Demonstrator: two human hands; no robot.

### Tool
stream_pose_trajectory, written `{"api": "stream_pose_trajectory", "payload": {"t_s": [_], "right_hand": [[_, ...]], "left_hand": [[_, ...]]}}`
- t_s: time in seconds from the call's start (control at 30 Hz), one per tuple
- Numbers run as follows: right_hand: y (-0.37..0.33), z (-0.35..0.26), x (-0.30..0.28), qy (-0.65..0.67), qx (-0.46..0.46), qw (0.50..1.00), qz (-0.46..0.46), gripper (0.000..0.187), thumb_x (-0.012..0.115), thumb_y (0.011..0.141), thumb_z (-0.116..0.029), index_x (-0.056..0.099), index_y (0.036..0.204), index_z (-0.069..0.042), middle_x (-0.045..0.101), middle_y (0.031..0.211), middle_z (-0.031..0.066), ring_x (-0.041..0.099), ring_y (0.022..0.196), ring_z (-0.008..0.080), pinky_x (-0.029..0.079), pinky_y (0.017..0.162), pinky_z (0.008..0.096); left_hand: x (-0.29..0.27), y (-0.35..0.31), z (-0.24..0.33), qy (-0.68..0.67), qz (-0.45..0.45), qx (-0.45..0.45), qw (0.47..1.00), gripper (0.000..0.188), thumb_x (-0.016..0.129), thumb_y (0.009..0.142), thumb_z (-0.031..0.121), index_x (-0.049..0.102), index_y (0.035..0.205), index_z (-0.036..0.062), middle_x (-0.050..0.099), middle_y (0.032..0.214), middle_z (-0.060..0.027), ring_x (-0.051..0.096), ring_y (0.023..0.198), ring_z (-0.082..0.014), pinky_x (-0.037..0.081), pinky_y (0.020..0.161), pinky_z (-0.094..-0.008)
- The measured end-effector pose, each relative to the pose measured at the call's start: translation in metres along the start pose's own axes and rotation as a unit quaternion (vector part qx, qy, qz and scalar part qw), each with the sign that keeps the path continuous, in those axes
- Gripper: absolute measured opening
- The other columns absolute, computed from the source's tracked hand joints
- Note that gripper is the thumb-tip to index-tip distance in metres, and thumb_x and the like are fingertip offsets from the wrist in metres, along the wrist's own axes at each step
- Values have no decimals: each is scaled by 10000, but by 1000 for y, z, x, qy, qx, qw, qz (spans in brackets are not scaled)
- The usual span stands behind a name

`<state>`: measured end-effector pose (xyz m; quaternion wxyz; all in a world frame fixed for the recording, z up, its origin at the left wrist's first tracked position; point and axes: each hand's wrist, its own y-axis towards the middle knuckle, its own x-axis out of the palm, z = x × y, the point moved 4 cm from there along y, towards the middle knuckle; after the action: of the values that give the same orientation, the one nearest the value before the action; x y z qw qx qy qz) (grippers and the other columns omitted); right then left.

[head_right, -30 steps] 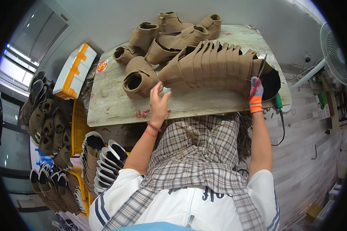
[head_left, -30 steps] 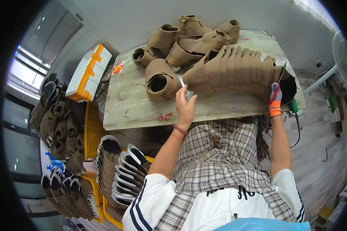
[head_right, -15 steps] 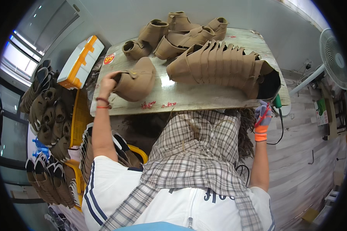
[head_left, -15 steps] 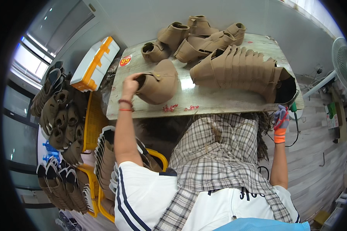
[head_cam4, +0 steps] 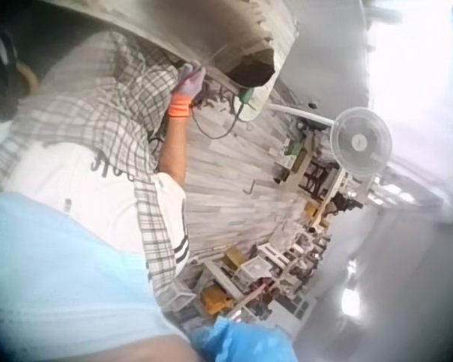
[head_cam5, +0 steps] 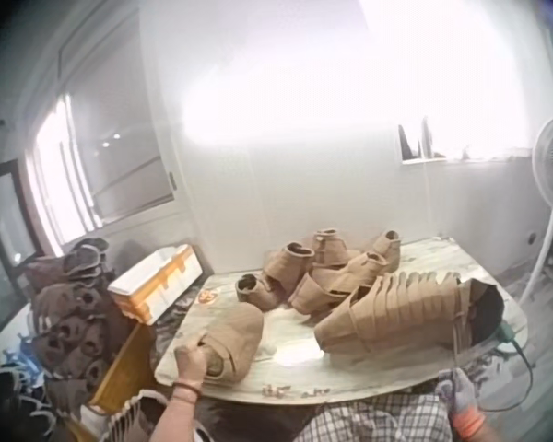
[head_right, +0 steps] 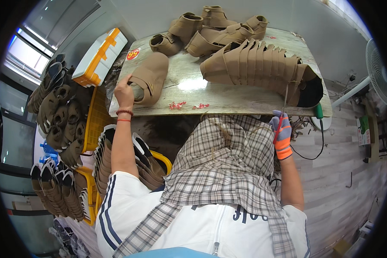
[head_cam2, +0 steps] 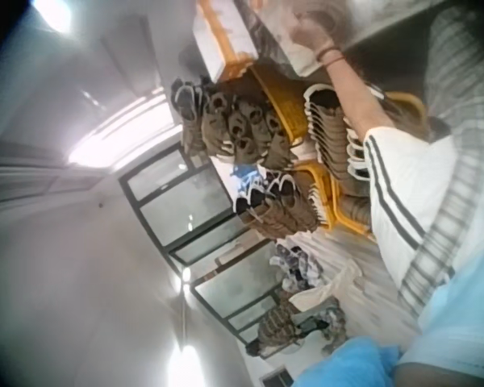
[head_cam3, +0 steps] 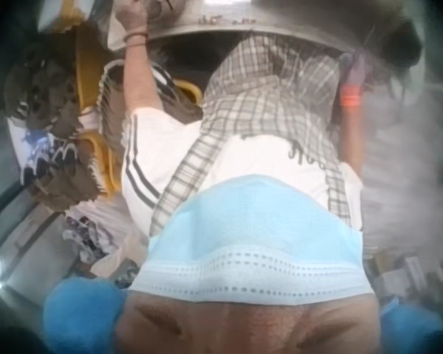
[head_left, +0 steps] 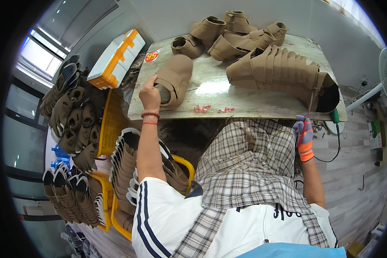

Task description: The person trims the edges of brown shoe uppers using scissors. They pick up each shoe part, cut along the inner edge, and place the trimmed pieces into a yellow crate. The process is repeated for multiple shoe parts.

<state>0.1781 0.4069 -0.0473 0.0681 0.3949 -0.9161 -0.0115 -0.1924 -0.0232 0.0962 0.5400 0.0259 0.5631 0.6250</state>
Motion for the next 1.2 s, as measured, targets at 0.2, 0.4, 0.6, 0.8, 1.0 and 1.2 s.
{"api": "stream_pose_trajectory", "payload": {"t_s": [0.2, 0.4, 0.6, 0.8, 1.0, 1.2], "right_hand": [[-21, 11, 3, -51, 54, 996, -57, 290, 612, 930, -216, 553, 1155, -45, 550, 845, -38, 442, 656, 21, 366, 572, 171], [-39, -46, 30, -132, -7, 983, -124, 409, 658, 885, -236, 517, 1203, -22, 497, 855, -34, 379, 679, 24, 348, 608, 173], [-50, -101, 66, -267, -114, 948, -132, 440, 735, 769, -65, 543, 1161, -9, 588, 964, 49, 516, 769, 135, 447, 724, 239], [-55, -88, 105, -485, -250, 807, -227, 349, 754, 677, -171, 589, 969, -72, 621, 933, 97, 593, 900, 287, 478, 822, 374], [-65, -33, 104, -564, -200, 746, -293, 361, 756, 665, -223, 592, 969, -118, 609, 962, 59, 570, 921, 259, 454, 812, 370], [-73, -18, 124, -540, -206, 747, -329, 343, 759, 674, -237, 613, 965, -131, 619, 886, 52, 584, 825, 254, 474, 731, 370]], "left_hand": [[-22, 11, -99, -356, 93, -276, 888, 357, 445, 820, -36, 681, 1079, 30, 690, 1012, -114, 652, 932, -230, 508, 826, -334], [-114, -28, -62, -443, -110, -162, 875, 449, 530, 930, 162, 429, 1345, 27, 501, 1330, -130, 503, 1212, -258, 430, 1006, -390], [-60, -117, 49, -595, -414, -215, 655, 419, 645, 770, 17, 565, 1179, -29, 543, 1263, -165, 531, 1160, -300, 398, 1039, -395], [17, -281, 41, -566, -449, -625, 295, 479, 536, 758, -106, 477, 1233, -89, 580, 1189, -210, 583, 1105, -315, 532, 897, -428], [27, -304, 48, -556, -498, -624, 231, 325, 514, 767, -96, 510, 1092, -109, 660, 817, -217, 669, 541, -298, 595, 471, -325], [20, -302, 63, -503, -450, -684, 277, 60, 553, 768, -79, 544, 811, -37, 629, 711, -152, 648, 537, -256, 569, 444, -328]]}}
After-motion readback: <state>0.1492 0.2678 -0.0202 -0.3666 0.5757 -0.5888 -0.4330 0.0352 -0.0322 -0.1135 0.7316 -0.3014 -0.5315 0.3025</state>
